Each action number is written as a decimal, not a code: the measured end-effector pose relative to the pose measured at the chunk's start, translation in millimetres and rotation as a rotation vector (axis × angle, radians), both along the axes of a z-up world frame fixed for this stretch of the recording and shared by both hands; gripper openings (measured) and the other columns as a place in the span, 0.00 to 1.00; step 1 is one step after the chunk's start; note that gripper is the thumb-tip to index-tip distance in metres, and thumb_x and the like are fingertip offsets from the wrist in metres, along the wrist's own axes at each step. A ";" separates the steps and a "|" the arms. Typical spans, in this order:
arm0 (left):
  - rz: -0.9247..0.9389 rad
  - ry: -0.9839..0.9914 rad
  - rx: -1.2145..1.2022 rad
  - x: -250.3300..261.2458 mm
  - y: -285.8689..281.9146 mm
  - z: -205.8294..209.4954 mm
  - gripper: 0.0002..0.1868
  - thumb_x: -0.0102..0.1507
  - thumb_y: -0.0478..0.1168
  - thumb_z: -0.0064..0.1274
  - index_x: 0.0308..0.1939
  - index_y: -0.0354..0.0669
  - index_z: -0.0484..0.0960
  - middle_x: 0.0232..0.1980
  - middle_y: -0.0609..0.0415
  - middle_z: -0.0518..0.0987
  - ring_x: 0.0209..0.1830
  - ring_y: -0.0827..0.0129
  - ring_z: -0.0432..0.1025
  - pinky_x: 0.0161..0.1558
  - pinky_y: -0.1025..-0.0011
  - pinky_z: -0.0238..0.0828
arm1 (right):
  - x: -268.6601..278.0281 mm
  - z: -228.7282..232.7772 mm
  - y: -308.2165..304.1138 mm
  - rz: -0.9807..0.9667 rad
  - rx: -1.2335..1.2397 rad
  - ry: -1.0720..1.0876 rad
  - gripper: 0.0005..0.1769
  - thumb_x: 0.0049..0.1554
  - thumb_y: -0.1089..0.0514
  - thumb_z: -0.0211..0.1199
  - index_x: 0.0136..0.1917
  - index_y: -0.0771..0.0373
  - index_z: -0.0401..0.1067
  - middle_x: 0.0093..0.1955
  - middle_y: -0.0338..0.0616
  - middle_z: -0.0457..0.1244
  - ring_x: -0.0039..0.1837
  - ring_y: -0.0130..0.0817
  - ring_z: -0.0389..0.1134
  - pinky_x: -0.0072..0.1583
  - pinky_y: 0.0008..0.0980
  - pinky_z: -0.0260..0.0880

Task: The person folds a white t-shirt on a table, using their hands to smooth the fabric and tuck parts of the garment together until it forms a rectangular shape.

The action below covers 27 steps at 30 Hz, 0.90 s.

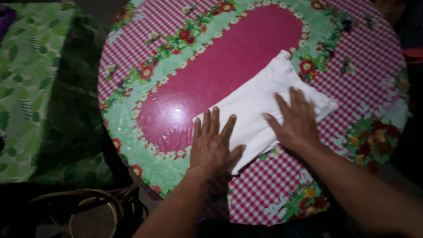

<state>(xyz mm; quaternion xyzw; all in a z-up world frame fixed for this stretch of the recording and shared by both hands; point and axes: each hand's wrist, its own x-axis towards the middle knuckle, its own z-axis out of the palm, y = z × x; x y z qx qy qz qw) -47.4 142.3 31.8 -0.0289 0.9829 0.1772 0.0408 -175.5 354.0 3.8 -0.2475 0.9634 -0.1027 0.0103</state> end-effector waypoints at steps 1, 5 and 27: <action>0.001 -0.034 -0.008 -0.9 0.4 5.9 0.49 0.58 0.64 0.56 0.78 0.54 0.56 0.81 0.32 0.44 0.82 0.36 0.37 0.74 0.41 0.29 | -1.6 -2.8 2.6 -0.001 0.028 -0.003 0.40 0.63 0.35 0.53 0.80 0.58 0.54 0.82 0.65 0.38 0.83 0.60 0.35 0.76 0.64 0.29; 0.031 -0.157 -0.017 -3.8 6.3 23.1 0.55 0.54 0.66 0.59 0.80 0.56 0.53 0.83 0.33 0.43 0.81 0.39 0.36 0.75 0.42 0.28 | -18.1 -5.9 15.8 -0.125 0.070 0.010 0.41 0.62 0.35 0.53 0.79 0.60 0.53 0.83 0.64 0.39 0.82 0.58 0.36 0.75 0.65 0.30; 0.097 -0.017 0.001 -9.5 14.5 -1.3 0.49 0.57 0.63 0.56 0.77 0.52 0.57 0.81 0.35 0.47 0.82 0.39 0.37 0.75 0.42 0.29 | -102.3 -11.9 -19.7 0.084 -0.035 0.010 0.41 0.65 0.36 0.44 0.82 0.64 0.48 0.85 0.60 0.39 0.85 0.55 0.34 0.77 0.60 0.26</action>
